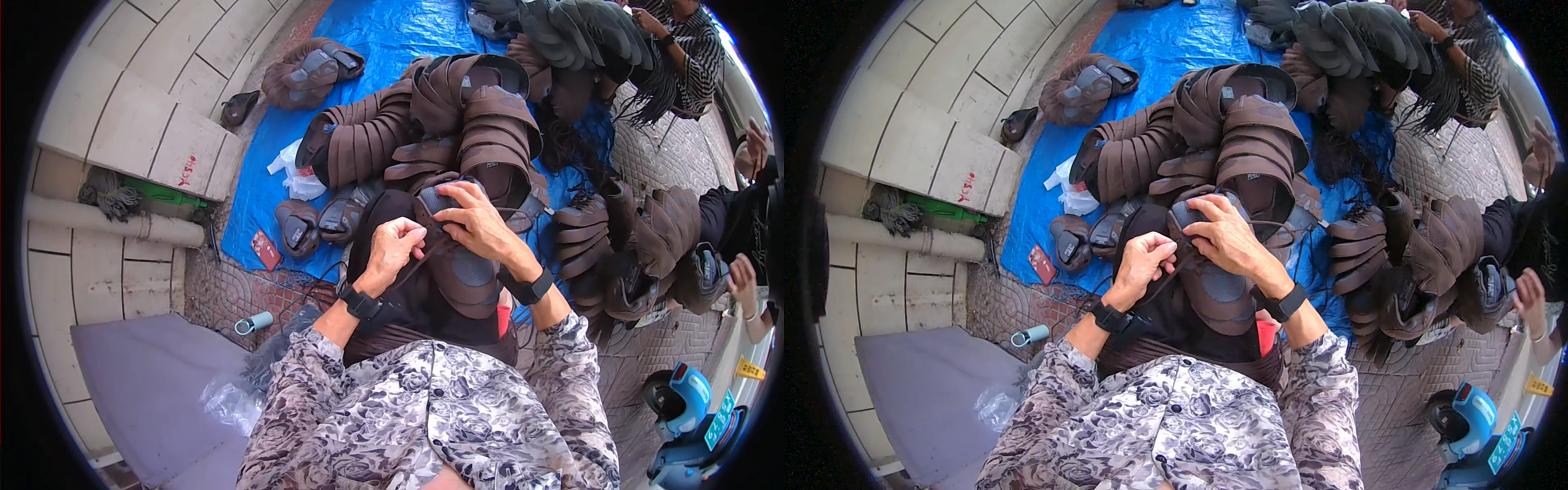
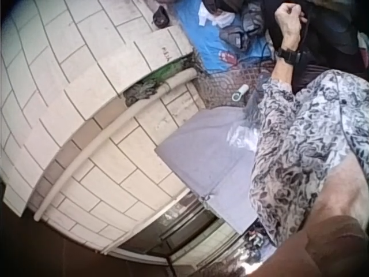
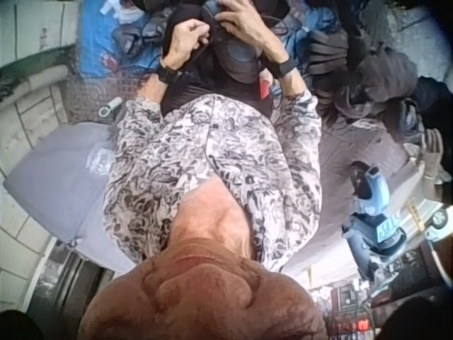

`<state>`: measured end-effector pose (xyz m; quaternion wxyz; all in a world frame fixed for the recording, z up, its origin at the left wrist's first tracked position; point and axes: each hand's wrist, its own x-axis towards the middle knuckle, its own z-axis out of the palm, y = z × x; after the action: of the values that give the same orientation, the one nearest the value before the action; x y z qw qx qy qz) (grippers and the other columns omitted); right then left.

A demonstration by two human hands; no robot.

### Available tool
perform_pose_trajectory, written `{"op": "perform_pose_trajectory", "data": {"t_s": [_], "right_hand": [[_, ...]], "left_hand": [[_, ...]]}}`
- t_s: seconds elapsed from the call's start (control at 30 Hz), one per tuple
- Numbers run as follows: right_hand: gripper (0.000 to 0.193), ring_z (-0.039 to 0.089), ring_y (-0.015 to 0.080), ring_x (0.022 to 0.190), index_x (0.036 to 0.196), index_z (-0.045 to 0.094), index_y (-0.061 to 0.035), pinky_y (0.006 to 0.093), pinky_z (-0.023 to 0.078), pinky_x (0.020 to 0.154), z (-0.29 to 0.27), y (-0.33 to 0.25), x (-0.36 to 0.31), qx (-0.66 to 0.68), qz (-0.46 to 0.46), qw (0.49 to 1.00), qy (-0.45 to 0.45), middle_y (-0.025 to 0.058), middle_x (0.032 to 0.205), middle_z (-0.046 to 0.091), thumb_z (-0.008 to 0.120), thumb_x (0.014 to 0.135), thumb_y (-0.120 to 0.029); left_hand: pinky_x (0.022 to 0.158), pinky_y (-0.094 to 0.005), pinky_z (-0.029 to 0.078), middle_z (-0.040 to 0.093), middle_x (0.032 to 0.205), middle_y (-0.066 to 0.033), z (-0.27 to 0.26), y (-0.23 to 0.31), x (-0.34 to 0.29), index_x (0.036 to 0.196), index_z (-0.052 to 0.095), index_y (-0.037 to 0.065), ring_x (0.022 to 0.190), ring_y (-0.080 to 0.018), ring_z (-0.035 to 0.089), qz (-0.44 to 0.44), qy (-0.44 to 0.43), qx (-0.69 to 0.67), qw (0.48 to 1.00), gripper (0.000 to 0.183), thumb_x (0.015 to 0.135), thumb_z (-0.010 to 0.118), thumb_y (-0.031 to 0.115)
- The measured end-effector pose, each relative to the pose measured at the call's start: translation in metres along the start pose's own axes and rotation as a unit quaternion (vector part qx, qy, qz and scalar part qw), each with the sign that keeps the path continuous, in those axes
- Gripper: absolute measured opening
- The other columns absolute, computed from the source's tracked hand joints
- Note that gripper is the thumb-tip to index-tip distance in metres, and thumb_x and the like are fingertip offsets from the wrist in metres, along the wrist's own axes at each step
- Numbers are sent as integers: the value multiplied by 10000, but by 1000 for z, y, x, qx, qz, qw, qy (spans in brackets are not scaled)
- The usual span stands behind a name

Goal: Lacing and assembling shoe uppers in a outdoor manufacturing workspace.

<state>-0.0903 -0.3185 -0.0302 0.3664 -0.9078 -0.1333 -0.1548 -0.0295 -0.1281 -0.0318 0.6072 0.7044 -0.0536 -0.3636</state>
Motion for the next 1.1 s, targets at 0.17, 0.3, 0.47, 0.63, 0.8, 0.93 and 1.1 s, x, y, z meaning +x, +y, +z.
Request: {"op": "perform_pose_trajectory", "data": {"t_s": [0.17, 0.3, 0.47, 0.63, 0.8, 0.93, 1.1], "right_hand": [[254, 406, 332, 1174, 915, 692, -69, 393, 358, 971, 1, -2, 0, 16, 2, 1000, -12, 152, 1233, 478, 657, 665, -98], [240, 445, 312, 1101, 911, 694, -75, 384, 376, 913, 8, 2, 0, 29, -14, 999, 20, 131, 1152, 512, 660, 676, -107], [176, 483, 262, 950, 859, 688, -72, 368, 397, 795, 15, 0, 5, 21, 20, 999, 31, 84, 972, 532, 652, 690, -111], [94, 487, 257, 946, 768, 652, -52, 361, 401, 785, 13, -1, 11, -14, -20, 999, 28, 91, 967, 528, 644, 690, -103], [54, 505, 297, 1043, 753, 625, -1, 350, 421, 881, -45, -4, 8, 79, 86, 987, 109, 167, 1136, 493, 600, 712, -27], [133, 504, 194, 1063, 860, 662, -10, 307, 423, 860, -73, 22, 0, 353, 245, 902, 56, 140, 1235, 450, 624, 783, -111], [293, 405, 286, 1174, 975, 661, -116, 366, 375, 948, -71, 48, 6, 79, 96, 991, -49, 155, 1346, 346, 702, 685, -115]], "left_hand": [[425, -191, 393, 584, 635, -26, 7, 1, 2, 793, 601, 1, 481, -73, 531, 81, 47, 142, 985, 121, 831, 595, 116], [448, -199, 425, 588, 644, -46, 16, 12, 1, 823, 591, -14, 509, -95, 559, 77, 60, 182, 979, 118, 838, 581, 103], [458, -199, 448, 607, 743, -105, 4, -2, 2, 992, 503, -12, 576, -140, 599, 10, 0, -19, 1000, 170, 858, 553, 81], [460, -214, 457, 611, 696, -90, 10, -1, 9, 891, 465, -4, 549, -124, 596, 76, 3, 26, 997, 126, 830, 570, 31], [727, -345, 472, 613, 916, -156, 6, 31, 5, 856, 508, 10, 857, -289, 598, 347, 110, 274, 890, 170, 738, 632, 17], [744, -282, 475, 608, 1041, -126, 28, 55, 28, 892, 566, 0, 880, -204, 602, 454, -50, 276, 846, 149, 750, 611, -5], [686, -295, 470, 613, 807, -104, 51, 47, 51, 830, 617, -8, 758, -218, 598, 413, -91, 290, 859, 90, 742, 604, -16]]}}
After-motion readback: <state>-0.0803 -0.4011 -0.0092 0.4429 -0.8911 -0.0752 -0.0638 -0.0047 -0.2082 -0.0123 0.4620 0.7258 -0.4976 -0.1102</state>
